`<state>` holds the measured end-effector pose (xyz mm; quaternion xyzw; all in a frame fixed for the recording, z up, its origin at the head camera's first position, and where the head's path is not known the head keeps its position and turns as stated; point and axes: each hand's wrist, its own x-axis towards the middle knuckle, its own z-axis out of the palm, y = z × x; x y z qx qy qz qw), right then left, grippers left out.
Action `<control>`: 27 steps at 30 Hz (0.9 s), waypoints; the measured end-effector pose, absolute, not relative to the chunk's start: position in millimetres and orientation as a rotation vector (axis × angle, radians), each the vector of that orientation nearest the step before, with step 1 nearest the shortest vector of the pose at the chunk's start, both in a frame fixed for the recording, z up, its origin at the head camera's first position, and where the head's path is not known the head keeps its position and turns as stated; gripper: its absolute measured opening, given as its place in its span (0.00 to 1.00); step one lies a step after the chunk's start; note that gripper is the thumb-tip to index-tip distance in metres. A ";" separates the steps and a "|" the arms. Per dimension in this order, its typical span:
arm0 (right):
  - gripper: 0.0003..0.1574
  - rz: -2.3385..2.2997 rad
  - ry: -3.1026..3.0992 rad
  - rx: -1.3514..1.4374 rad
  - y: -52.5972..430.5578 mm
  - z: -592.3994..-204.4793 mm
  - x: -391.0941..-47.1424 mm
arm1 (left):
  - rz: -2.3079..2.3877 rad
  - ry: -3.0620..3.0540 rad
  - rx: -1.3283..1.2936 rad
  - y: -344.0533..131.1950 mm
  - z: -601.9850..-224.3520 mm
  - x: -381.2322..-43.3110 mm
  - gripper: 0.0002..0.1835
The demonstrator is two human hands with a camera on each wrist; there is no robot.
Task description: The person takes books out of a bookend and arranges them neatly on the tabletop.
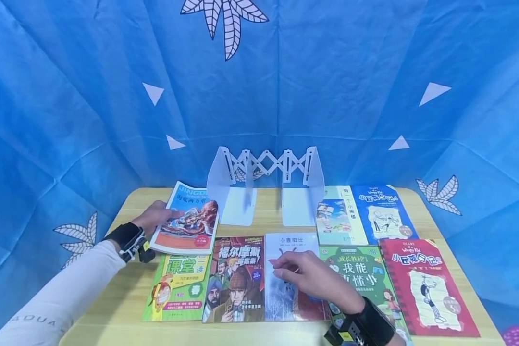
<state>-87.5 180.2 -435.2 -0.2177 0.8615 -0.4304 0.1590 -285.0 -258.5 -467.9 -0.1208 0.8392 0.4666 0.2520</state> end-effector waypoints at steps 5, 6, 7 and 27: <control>0.20 -1.234 2.450 -0.628 180.0 -436.5 -87.6 | 1.219 2.293 -0.353 -254.4 -472.5 -284.3 0.27; 0.20 -1.232 2.452 -0.630 180.1 -436.5 -87.6 | 1.207 2.300 -0.357 -254.0 -472.4 -283.9 0.28; 0.19 -1.231 2.454 -0.631 180.2 -436.4 -87.7 | 1.191 2.314 -0.354 -253.4 -472.3 -283.6 0.28; 0.20 -1.234 2.461 -0.632 182.3 -436.5 -84.9 | 0.452 2.754 -0.125 -250.7 -463.3 -285.2 0.31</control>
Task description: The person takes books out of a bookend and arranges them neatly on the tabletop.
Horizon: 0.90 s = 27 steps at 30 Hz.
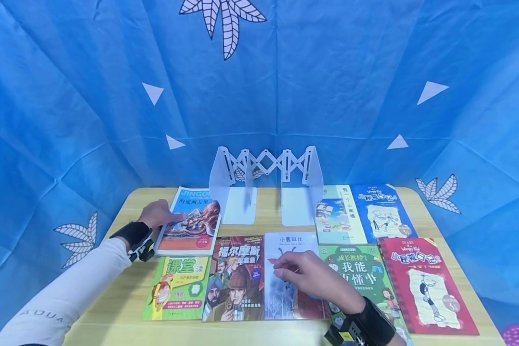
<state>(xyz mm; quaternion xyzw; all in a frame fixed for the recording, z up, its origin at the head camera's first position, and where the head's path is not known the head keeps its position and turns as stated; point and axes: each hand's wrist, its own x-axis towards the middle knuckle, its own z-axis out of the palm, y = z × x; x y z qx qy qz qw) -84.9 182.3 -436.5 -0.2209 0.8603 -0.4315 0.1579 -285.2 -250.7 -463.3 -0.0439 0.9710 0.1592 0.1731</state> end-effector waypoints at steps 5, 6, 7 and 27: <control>0.20 -1.243 2.456 -0.619 182.3 -436.1 -84.0 | 0.435 2.761 -0.104 -247.5 -465.9 -289.0 0.34; 0.20 -1.243 2.459 -0.619 182.1 -436.0 -84.0 | 0.427 2.765 -0.092 -246.3 -466.3 -290.0 0.34; 0.20 -1.242 2.461 -0.619 181.9 -435.9 -83.9 | 0.412 2.772 -0.079 -245.0 -466.7 -290.6 0.35; 0.04 -1.315 2.898 -0.221 205.5 -409.7 -83.4 | 0.828 3.153 0.341 -214.5 -416.7 -248.2 0.17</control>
